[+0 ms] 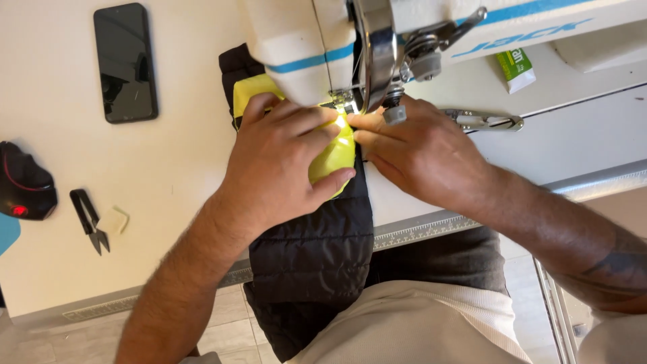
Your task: The person is sewing a yellow pouch onto a black quilted fabric using an industrial sewing machine, including aligning the fabric, feeding it through the machine, and trimming threads with snips.
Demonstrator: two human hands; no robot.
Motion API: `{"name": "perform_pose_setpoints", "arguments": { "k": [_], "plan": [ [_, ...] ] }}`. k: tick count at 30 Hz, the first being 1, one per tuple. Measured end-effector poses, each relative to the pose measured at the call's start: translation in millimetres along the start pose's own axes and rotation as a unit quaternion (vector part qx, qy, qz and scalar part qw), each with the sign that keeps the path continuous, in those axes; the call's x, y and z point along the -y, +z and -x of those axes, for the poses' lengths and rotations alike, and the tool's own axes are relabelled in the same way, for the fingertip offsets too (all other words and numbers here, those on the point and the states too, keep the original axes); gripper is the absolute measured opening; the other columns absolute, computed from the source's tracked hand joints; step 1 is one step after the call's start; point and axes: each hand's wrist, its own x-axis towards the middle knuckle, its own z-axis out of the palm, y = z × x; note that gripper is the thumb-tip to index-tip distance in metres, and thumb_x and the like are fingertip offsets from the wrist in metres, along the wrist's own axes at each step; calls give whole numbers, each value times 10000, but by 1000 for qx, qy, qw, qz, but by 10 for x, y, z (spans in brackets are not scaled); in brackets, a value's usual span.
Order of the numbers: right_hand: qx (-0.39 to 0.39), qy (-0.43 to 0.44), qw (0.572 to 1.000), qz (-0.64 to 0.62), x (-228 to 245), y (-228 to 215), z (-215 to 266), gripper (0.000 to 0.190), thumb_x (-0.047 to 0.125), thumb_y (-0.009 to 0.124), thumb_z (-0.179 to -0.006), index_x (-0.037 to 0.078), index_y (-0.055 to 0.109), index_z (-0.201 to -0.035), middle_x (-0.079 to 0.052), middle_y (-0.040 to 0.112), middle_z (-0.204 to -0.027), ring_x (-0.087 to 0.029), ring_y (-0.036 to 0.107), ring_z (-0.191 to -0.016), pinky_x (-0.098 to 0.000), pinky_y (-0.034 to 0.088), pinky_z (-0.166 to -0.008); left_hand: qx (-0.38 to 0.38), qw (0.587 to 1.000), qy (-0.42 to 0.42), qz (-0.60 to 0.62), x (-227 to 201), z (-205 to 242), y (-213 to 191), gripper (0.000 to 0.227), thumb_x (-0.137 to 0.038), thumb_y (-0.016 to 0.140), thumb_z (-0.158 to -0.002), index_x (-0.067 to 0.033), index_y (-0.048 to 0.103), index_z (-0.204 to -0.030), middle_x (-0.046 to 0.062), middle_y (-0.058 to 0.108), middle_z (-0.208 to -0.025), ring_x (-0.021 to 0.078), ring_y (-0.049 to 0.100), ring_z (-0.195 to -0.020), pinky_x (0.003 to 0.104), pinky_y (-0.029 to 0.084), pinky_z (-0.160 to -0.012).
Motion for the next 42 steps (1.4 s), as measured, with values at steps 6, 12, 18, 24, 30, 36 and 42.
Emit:
{"name": "perform_pose_setpoints", "arguments": {
  "k": [6, 12, 18, 24, 30, 36, 42],
  "plan": [
    [-1, -28, 997, 66, -227, 284, 54, 154, -47, 625, -993, 4, 753, -1062, -50, 774, -1282, -85, 707, -860, -333, 404, -705, -49, 997, -8, 57, 230, -24, 209, 397, -428, 766, -864, -96, 749, -1081, 39, 726, -1198, 305, 661, -1042, 462, 405, -954],
    [-53, 31, 998, -17, -458, 473, 115, 163, -38, 770, -968, 9, 774, -1123, -172, 667, -893, -326, 597, -772, -429, 460, -555, -61, 995, -19, 83, 413, -27, 333, 452, -424, 780, -854, -66, 755, -1128, 65, 726, -1183, 330, 661, -1052, 474, 435, -980],
    [22, 10, 986, 166, -419, 465, -208, 161, 22, 648, -1024, 162, 625, -950, 16, 490, -735, -210, 508, -632, -395, 315, -498, -90, 988, -16, 125, 540, 41, 391, 393, -361, 776, -848, -33, 723, -1056, 94, 709, -1128, 333, 663, -1002, 475, 450, -953],
    [27, -194, 908, 371, -293, 437, -540, 248, -4, 518, -935, 169, 696, -944, 54, 455, -828, -71, 349, -583, -256, 241, -444, -98, 987, -22, 129, 641, 201, 309, 428, -363, 717, -870, -5, 734, -1103, 98, 722, -1075, 322, 664, -1022, 456, 447, -944],
    [-9, -233, 932, 277, -322, 670, -583, 304, -77, 623, -982, 127, 601, -758, 10, 401, -713, -138, 395, -591, -294, 159, -542, -100, 986, -26, 131, 706, 312, 333, 428, -361, 710, -849, -6, 735, -1086, 87, 723, -1080, 322, 652, -1024, 459, 436, -950],
    [-60, -200, 942, 262, -352, 771, -534, 403, 2, 683, -1062, 141, 536, -713, 27, 334, -708, -127, 316, -549, -283, 175, -492, -96, 987, -24, 125, 724, 312, 323, 416, -373, 689, -861, -20, 740, -1075, 79, 715, -1086, 317, 640, -1015, 462, 433, -945],
    [-37, -133, 952, 273, -293, 768, -470, 267, 30, 587, -1086, 137, 608, -842, 39, 360, -795, -102, 289, -553, -272, 208, -489, -75, 990, -4, 116, 739, 292, 365, 378, -391, 677, -880, -62, 777, -1035, 100, 724, -1129, 352, 604, -1077, 511, 396, -954]
  ]
}}
